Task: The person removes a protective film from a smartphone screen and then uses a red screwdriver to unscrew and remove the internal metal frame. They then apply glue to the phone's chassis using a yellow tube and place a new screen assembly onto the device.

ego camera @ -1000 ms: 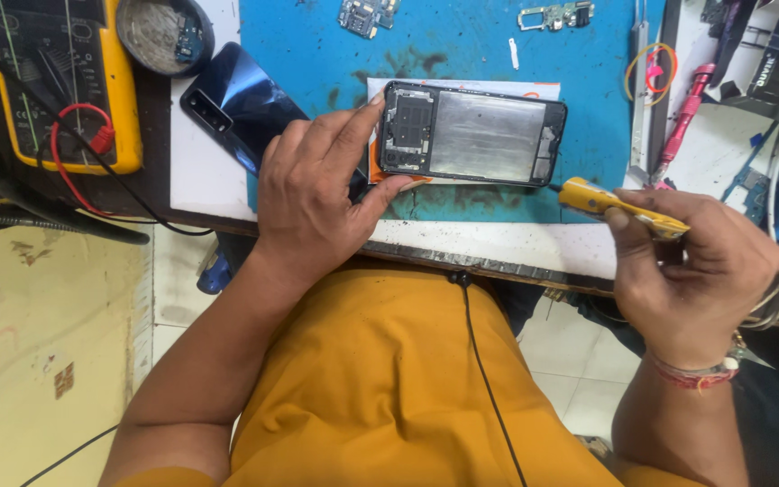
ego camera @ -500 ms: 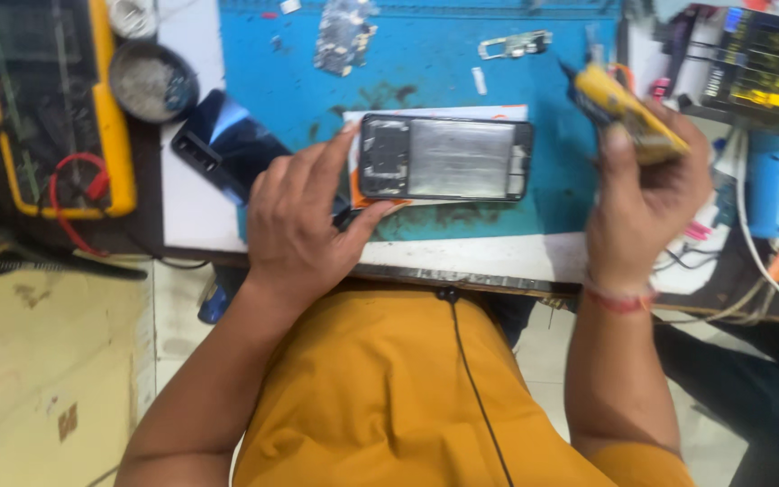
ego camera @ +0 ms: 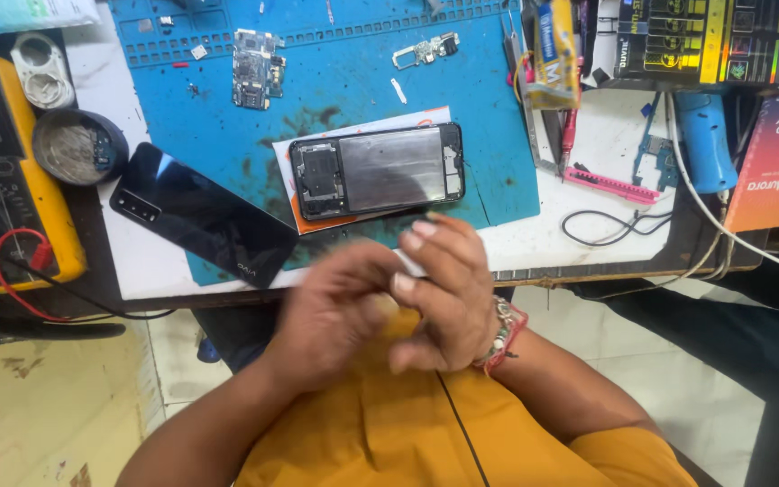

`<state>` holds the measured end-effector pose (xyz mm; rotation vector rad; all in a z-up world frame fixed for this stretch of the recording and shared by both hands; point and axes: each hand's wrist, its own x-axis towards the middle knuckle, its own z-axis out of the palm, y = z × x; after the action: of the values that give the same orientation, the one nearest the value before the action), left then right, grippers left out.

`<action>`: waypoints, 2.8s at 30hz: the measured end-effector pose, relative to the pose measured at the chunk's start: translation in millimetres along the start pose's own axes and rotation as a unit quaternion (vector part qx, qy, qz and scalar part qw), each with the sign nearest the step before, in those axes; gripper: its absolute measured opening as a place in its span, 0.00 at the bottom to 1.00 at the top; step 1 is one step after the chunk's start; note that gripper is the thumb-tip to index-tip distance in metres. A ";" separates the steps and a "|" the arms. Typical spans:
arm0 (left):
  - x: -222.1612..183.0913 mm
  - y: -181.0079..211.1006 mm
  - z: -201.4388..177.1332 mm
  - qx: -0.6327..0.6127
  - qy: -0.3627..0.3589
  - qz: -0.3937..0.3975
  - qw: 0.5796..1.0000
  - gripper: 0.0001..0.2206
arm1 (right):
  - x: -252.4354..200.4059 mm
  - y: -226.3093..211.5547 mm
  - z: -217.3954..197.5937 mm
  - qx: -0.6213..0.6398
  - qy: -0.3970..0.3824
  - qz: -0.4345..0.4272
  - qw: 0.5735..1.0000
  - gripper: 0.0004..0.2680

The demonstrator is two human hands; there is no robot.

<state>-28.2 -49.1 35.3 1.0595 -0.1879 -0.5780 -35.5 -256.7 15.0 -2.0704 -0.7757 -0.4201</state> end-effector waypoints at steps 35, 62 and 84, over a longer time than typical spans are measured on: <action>-4.7 9.8 -8.3 0.431 0.013 0.166 0.887 0.09 | 89.6 58.4 -51.8 -0.126 -0.211 0.071 0.967 0.25; -26.3 0.4 -19.5 0.182 0.190 0.193 0.945 0.03 | 53.0 -17.3 -78.3 0.322 -0.010 0.507 0.800 0.08; -46.1 -27.3 -30.1 0.057 0.252 0.222 0.940 0.12 | 135.2 59.2 -58.5 0.010 -0.384 0.411 0.827 0.11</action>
<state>-64.1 -11.2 2.8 1.1984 -0.0055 0.1204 104.4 -280.3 86.3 -2.3053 -0.2190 0.9477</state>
